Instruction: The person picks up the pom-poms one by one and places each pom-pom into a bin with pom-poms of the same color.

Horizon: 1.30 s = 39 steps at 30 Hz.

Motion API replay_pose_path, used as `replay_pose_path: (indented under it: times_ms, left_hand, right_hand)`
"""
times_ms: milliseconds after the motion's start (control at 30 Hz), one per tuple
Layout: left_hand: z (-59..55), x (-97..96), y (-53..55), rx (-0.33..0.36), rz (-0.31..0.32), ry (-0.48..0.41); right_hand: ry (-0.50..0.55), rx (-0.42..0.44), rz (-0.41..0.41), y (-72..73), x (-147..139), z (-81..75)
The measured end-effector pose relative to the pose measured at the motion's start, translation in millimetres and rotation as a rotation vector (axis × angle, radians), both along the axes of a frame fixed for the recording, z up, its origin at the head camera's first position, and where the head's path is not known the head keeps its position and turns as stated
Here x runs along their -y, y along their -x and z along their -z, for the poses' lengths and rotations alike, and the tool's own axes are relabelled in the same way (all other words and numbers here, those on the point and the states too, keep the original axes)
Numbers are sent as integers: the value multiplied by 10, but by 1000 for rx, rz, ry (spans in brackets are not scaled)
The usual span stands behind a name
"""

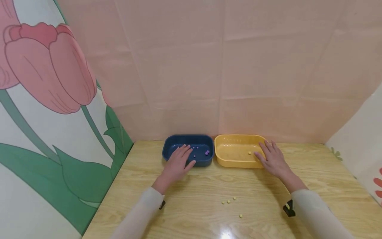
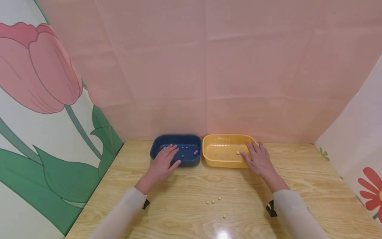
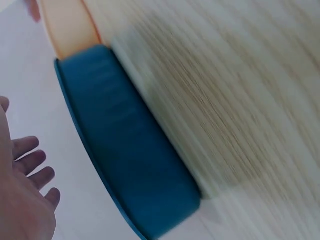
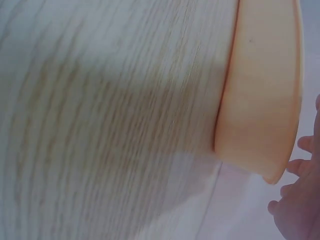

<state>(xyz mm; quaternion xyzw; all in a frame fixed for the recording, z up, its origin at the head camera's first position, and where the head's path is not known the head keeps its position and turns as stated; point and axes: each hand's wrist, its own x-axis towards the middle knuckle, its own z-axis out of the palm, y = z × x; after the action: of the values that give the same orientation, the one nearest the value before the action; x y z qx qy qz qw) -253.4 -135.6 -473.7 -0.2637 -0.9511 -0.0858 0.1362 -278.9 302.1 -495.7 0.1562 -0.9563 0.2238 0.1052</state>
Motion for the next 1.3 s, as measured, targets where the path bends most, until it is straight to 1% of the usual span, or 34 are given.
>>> replay_pose_path:
  times_ms: [167,300,433,567,700,900,1033,1133,1200,1300]
  left_hand:
    - [8,-104,-108,12,79,28]
    - [34,-173,-184,18,129,77]
    - [65,-236,-251,26,178,70]
    - [107,-295,-299,46,231,36]
    - [128,-352,-344,122,282,6]
    - [120,-457,-427,277,338,-41]
    - [125,-535,-484,385,380,-99]
    - [145,-588,-518,433,397,-123]
    - [176,-619,-532,445,404,-121]
    - [226,-661,-552,454,414,-94]
  right_hand:
    - [-8,27,4,26,-18,31]
    - [-12,47,7,42,-18,63]
    - [-4,75,13,55,-19,101]
    - [-15,68,28,68,-29,128]
    - [-26,55,49,90,-38,144]
    - [-26,58,66,94,-27,140]
    - [-38,58,68,92,-25,132]
    - [-46,56,66,88,-23,125]
    - [-49,60,64,89,-21,125]
    - [-53,63,63,85,-18,126]
